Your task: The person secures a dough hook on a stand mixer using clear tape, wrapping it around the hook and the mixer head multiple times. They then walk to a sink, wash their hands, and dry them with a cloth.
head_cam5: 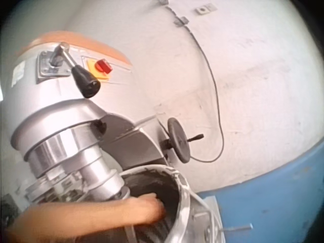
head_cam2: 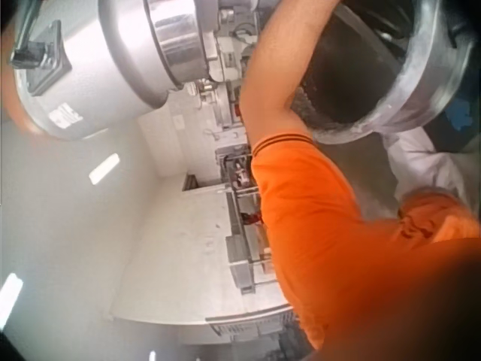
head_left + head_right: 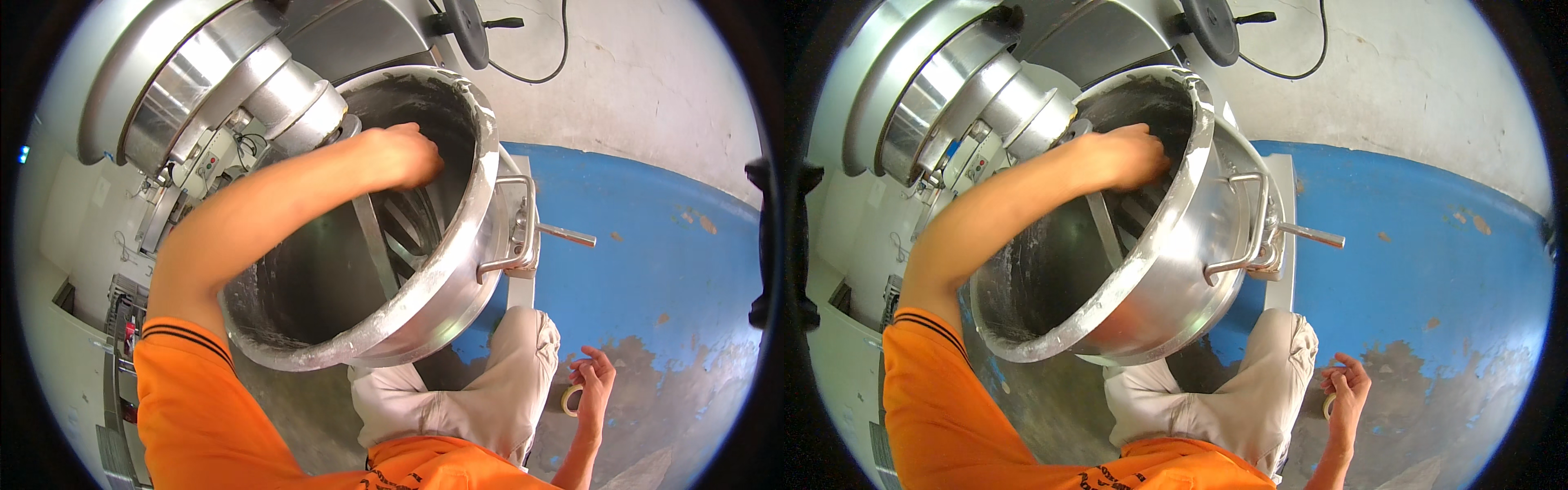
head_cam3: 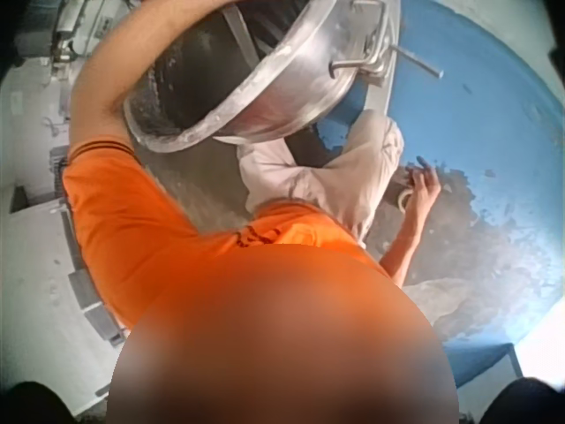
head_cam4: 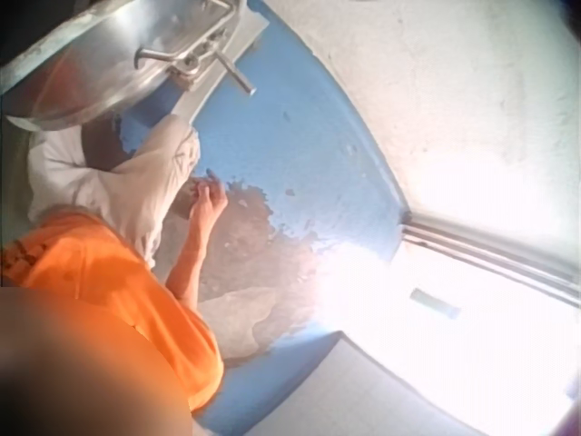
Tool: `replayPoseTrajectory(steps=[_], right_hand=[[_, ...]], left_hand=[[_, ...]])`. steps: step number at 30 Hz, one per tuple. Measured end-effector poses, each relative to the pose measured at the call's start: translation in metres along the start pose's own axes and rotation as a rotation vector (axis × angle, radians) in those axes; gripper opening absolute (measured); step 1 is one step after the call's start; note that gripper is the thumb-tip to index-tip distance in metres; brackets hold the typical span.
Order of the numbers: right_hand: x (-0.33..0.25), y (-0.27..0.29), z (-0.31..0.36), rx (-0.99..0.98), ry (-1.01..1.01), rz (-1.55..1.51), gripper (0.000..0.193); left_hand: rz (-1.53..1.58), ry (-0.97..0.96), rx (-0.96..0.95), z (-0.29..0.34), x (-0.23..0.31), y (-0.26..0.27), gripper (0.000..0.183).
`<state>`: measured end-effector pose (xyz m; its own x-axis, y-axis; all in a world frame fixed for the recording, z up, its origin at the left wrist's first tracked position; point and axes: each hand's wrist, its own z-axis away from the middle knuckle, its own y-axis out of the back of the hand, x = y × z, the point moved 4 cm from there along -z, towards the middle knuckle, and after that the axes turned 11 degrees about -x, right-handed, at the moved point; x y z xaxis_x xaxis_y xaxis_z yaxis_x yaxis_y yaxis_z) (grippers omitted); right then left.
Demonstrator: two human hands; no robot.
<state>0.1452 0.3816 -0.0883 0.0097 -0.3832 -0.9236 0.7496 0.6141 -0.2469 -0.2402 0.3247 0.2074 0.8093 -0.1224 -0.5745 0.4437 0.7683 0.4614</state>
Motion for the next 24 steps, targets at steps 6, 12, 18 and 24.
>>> replayPoseTrajectory(steps=[6,12,18,24], right_hand=[[0.008,0.019,0.014,0.079,-0.054,0.025,0.033],[0.01,0.021,0.013,0.047,-0.026,0.025,0.033],[0.007,0.017,0.011,0.039,-0.021,-0.007,0.033],[0.01,0.013,0.011,0.019,-0.033,0.02,0.037]], left_hand=[[-0.029,0.158,-0.309,-0.017,-0.019,-0.003,0.031],[-0.073,0.07,-0.172,-0.004,-0.021,-0.009,0.028],[-0.236,0.106,-0.091,-0.011,-0.028,-0.005,0.03],[-0.076,-0.01,-0.297,-0.023,-0.023,-0.011,0.038]])
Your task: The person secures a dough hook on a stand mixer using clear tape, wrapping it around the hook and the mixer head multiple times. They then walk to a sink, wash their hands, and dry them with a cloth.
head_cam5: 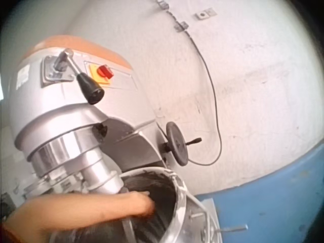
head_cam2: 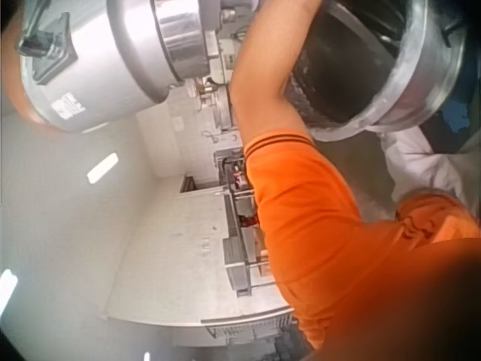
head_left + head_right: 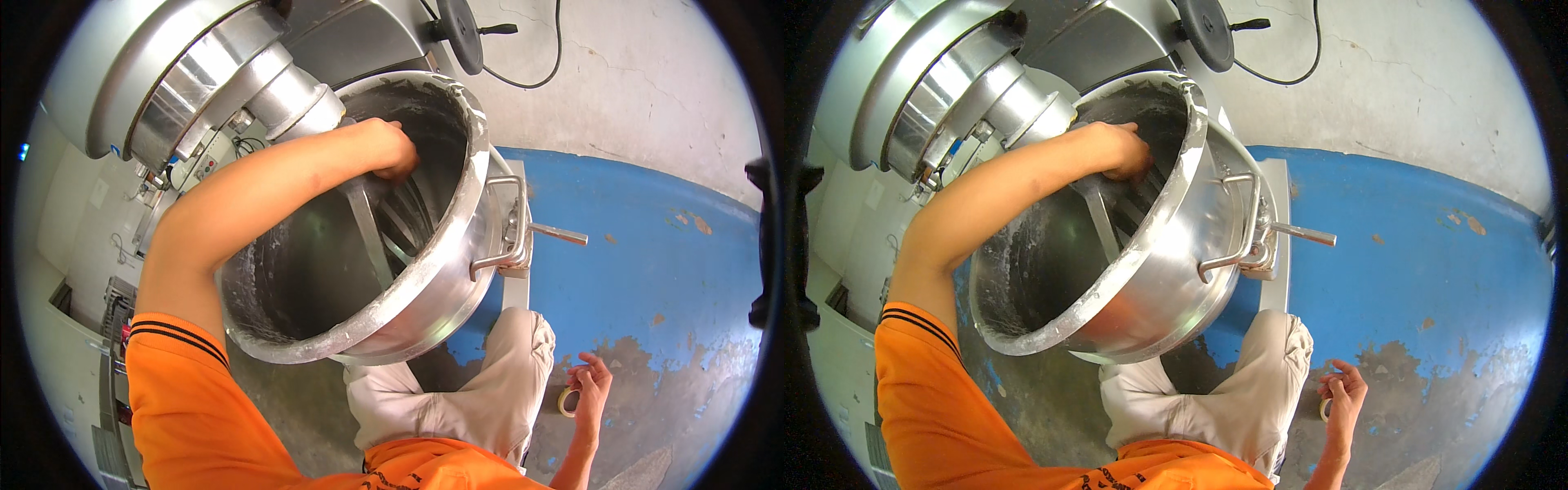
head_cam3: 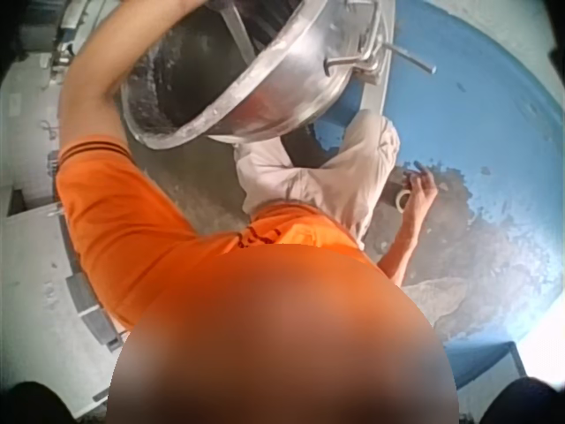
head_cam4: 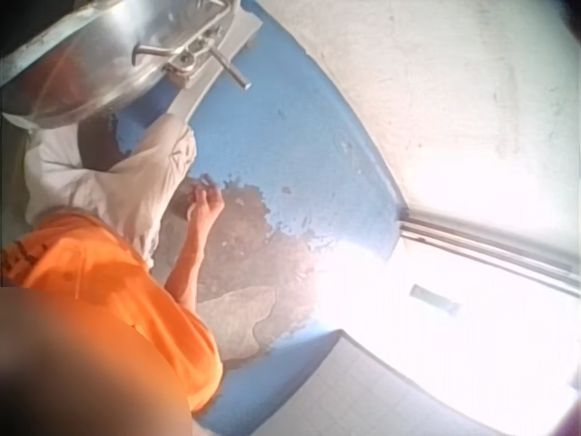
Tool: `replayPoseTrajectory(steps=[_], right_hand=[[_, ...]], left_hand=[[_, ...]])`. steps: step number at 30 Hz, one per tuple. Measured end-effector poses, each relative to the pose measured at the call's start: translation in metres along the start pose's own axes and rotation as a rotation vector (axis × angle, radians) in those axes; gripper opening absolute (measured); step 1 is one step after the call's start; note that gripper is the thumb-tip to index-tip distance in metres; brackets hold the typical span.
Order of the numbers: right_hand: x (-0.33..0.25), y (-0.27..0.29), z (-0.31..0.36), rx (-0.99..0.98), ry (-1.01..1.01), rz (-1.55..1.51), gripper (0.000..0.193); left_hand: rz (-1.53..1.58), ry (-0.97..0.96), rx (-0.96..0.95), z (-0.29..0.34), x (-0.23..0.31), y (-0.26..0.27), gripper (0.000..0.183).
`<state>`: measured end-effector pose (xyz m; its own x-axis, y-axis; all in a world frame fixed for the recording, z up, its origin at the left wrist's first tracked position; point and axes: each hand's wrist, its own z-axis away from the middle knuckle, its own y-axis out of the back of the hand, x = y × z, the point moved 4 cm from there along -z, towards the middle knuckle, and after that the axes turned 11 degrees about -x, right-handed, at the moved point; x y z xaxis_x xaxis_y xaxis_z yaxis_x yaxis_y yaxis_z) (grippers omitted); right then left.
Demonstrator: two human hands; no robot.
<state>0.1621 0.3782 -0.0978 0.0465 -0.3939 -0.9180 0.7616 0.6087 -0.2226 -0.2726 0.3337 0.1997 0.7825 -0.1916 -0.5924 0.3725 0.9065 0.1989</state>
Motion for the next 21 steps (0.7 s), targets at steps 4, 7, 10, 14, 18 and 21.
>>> replayPoseTrajectory(steps=[4,7,10,14,18,21], right_hand=[[0.001,0.0,0.001,0.003,-0.013,0.013,0.037],[0.001,0.0,0.001,0.003,-0.018,0.026,0.037],[0.0,-0.001,0.001,-0.002,-0.008,0.017,0.037],[0.0,-0.001,-0.001,0.001,0.001,-0.001,0.037],[0.001,0.001,0.001,0.017,-0.005,0.0,0.036],[0.002,0.004,0.002,0.038,-0.03,0.001,0.036]], left_hand=[[0.02,0.046,0.005,0.0,0.003,0.003,0.033],[0.105,0.02,0.032,0.003,-0.002,0.004,0.03],[0.116,-0.015,0.043,0.003,-0.006,0.003,0.03],[0.164,0.033,0.084,0.001,-0.014,0.004,0.027],[0.184,-0.009,0.014,0.006,-0.011,0.005,0.028],[0.23,0.013,0.018,0.014,-0.01,0.006,0.029]])
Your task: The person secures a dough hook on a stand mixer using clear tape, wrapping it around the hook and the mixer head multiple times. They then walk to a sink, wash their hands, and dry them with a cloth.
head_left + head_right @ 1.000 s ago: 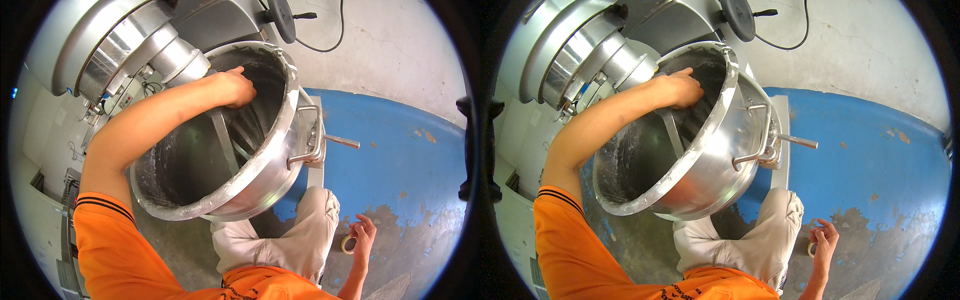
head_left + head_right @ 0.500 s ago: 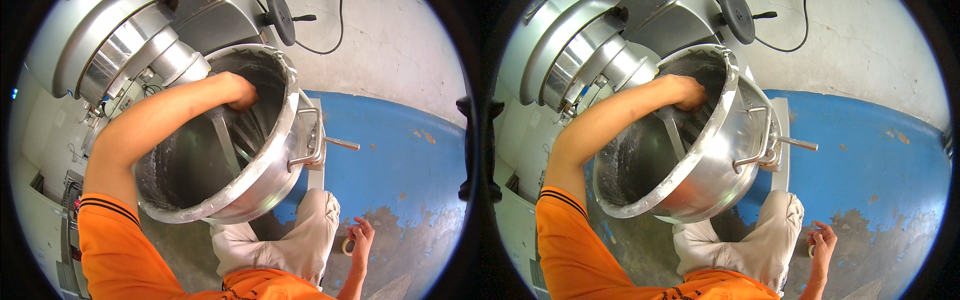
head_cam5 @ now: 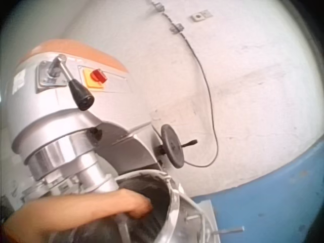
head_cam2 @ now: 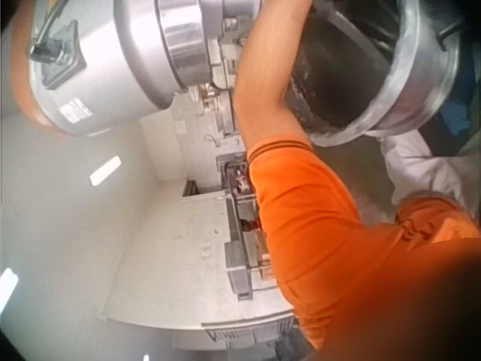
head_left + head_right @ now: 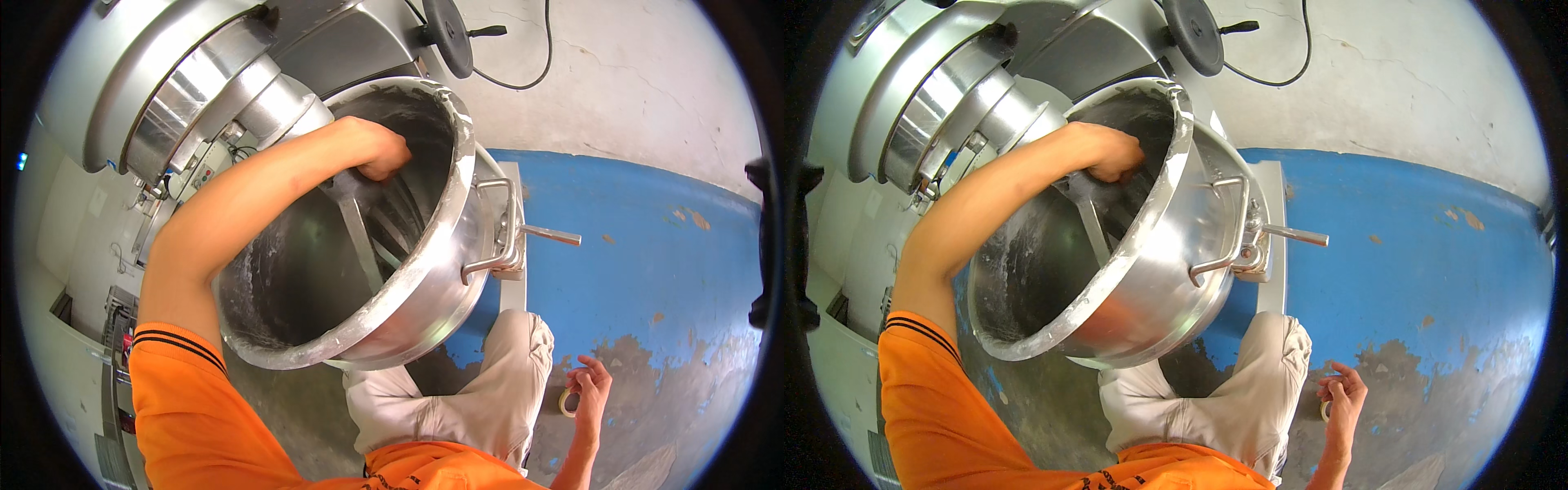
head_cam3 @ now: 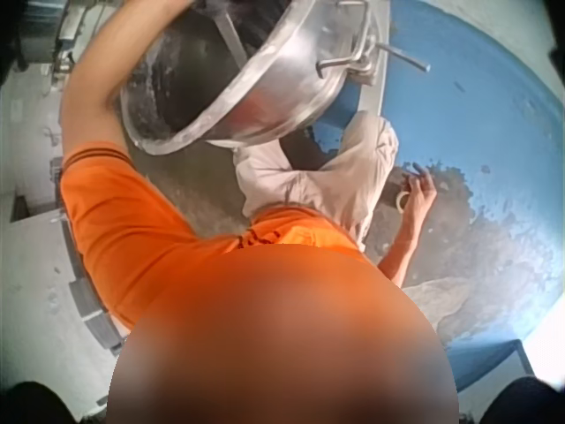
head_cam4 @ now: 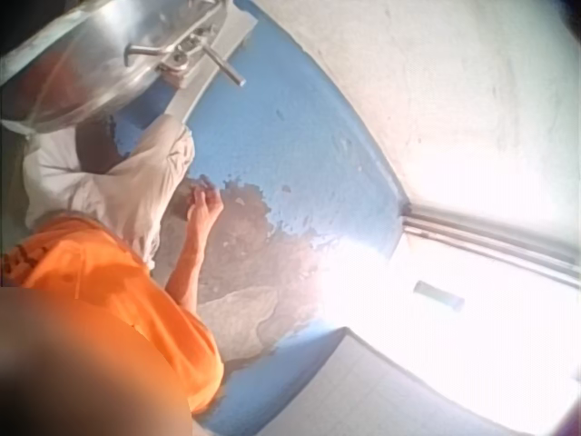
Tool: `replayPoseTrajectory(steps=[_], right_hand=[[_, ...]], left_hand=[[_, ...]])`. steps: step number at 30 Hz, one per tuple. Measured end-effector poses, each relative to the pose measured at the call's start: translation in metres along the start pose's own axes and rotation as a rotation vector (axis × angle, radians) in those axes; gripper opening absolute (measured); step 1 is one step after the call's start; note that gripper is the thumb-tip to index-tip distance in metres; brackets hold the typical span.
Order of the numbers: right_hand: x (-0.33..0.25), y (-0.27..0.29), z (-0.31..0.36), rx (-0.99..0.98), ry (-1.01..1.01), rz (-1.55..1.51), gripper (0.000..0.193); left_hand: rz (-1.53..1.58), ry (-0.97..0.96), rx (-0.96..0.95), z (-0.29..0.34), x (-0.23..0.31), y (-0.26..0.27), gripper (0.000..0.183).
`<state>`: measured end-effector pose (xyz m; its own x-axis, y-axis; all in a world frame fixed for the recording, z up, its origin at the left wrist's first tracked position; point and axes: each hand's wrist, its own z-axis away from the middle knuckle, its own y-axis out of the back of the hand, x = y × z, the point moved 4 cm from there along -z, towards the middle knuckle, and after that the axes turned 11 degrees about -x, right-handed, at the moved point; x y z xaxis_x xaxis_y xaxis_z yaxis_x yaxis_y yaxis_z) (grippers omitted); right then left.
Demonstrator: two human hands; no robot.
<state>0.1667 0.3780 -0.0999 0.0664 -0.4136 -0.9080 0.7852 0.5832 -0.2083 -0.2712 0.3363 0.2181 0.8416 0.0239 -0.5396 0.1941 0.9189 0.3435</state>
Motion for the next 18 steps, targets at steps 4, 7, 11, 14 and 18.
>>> replayPoseTrajectory(steps=[4,7,11,14,18], right_hand=[[0.001,0.001,-0.001,-0.011,0.004,0.007,0.037],[0.002,0.0,-0.002,-0.021,0.009,0.001,0.037],[0.004,-0.002,-0.004,-0.042,0.015,-0.014,0.036],[0.003,-0.003,-0.005,-0.049,0.021,-0.011,0.036],[0.002,-0.003,-0.006,-0.037,0.009,0.017,0.035]], left_hand=[[0.081,-0.062,0.11,0.013,-0.003,0.001,0.033],[0.075,-0.108,0.101,0.015,-0.004,-0.002,0.038],[0.072,-0.062,0.049,0.011,-0.004,-0.005,0.038],[0.013,-0.037,0.049,0.012,-0.002,-0.004,0.039],[-0.009,0.0,0.101,0.017,-0.002,-0.005,0.034]])
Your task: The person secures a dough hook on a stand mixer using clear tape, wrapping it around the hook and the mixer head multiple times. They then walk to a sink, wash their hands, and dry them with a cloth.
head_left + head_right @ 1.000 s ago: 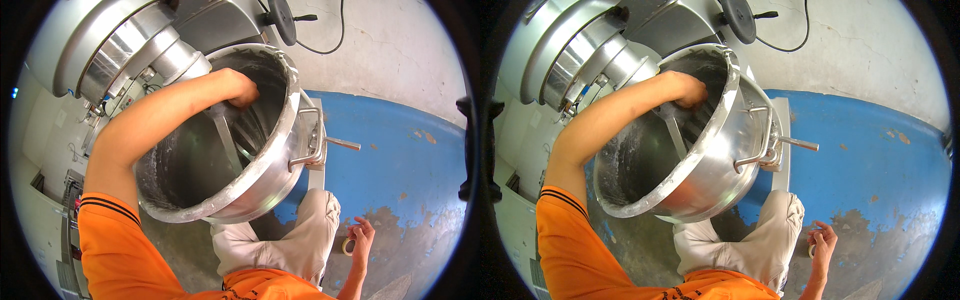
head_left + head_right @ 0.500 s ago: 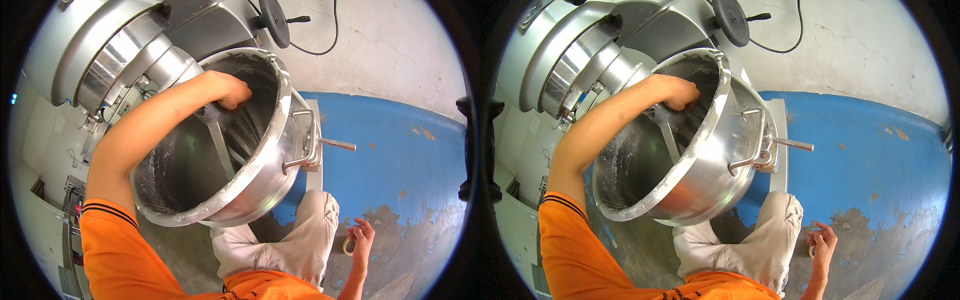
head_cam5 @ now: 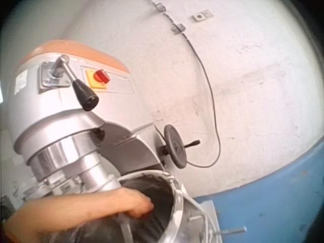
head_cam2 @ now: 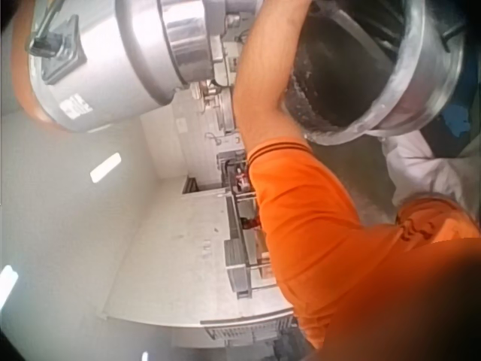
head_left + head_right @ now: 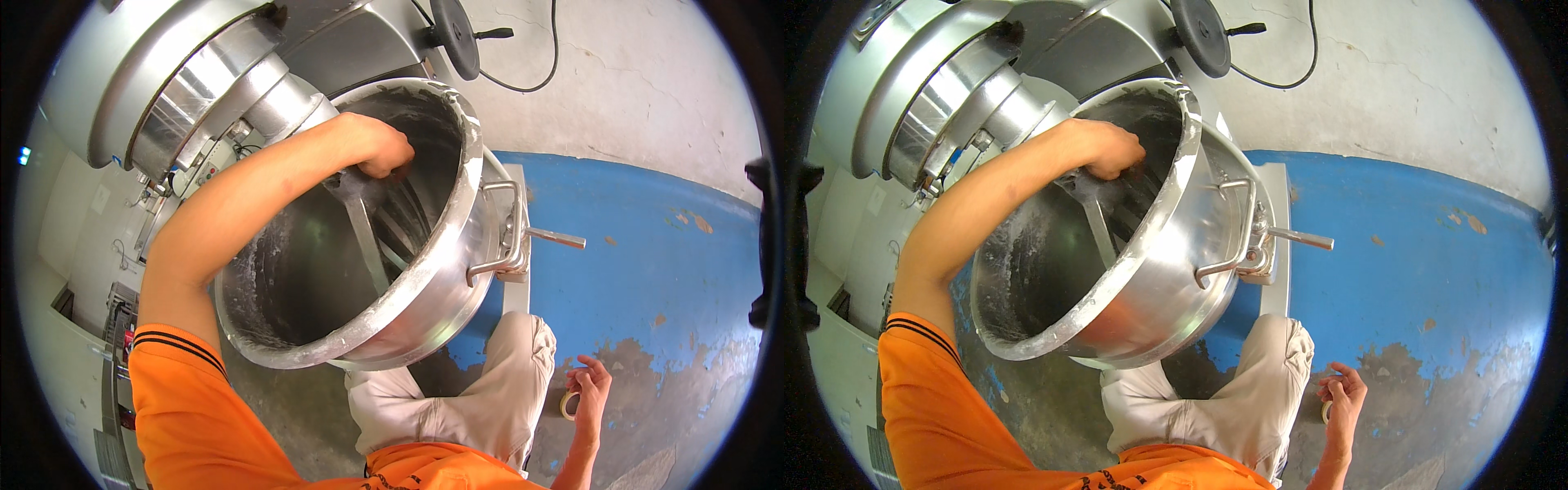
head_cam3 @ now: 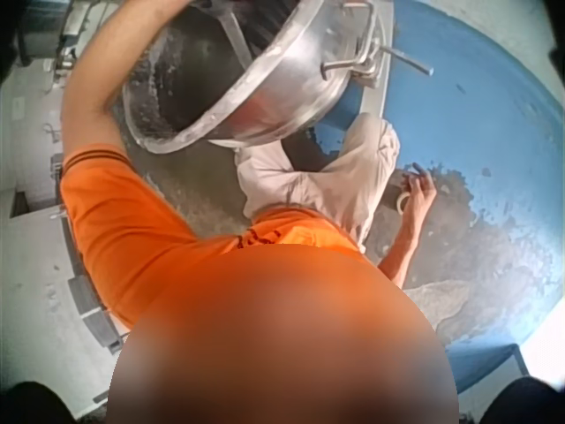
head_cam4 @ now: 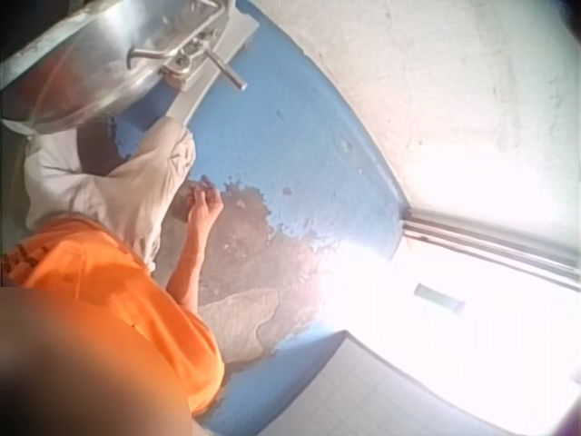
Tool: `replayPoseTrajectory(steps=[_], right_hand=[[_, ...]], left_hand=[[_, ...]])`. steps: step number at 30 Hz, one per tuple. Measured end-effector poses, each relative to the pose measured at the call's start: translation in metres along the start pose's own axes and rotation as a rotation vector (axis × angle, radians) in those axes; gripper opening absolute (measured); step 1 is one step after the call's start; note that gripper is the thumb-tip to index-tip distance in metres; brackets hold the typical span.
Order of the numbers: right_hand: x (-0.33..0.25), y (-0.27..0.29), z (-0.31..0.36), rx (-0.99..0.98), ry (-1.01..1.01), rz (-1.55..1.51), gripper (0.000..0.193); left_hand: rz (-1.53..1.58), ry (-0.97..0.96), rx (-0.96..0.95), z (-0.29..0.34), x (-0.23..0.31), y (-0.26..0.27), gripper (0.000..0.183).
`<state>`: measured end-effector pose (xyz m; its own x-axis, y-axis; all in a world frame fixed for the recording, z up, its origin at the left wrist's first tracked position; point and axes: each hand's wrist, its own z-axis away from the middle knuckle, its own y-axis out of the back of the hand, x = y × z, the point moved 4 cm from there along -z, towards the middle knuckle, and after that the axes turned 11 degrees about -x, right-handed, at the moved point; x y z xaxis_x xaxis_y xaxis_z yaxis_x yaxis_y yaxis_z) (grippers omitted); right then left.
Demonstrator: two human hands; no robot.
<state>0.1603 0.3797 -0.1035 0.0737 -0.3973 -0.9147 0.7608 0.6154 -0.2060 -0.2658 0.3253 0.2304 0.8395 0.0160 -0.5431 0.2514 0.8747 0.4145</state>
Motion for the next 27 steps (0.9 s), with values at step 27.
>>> replayPoseTrajectory(steps=[27], right_hand=[[0.002,0.003,0.001,0.028,0.004,-0.055,0.034]], left_hand=[[-0.21,-0.16,-0.375,-0.06,0.026,-0.028,0.025]])
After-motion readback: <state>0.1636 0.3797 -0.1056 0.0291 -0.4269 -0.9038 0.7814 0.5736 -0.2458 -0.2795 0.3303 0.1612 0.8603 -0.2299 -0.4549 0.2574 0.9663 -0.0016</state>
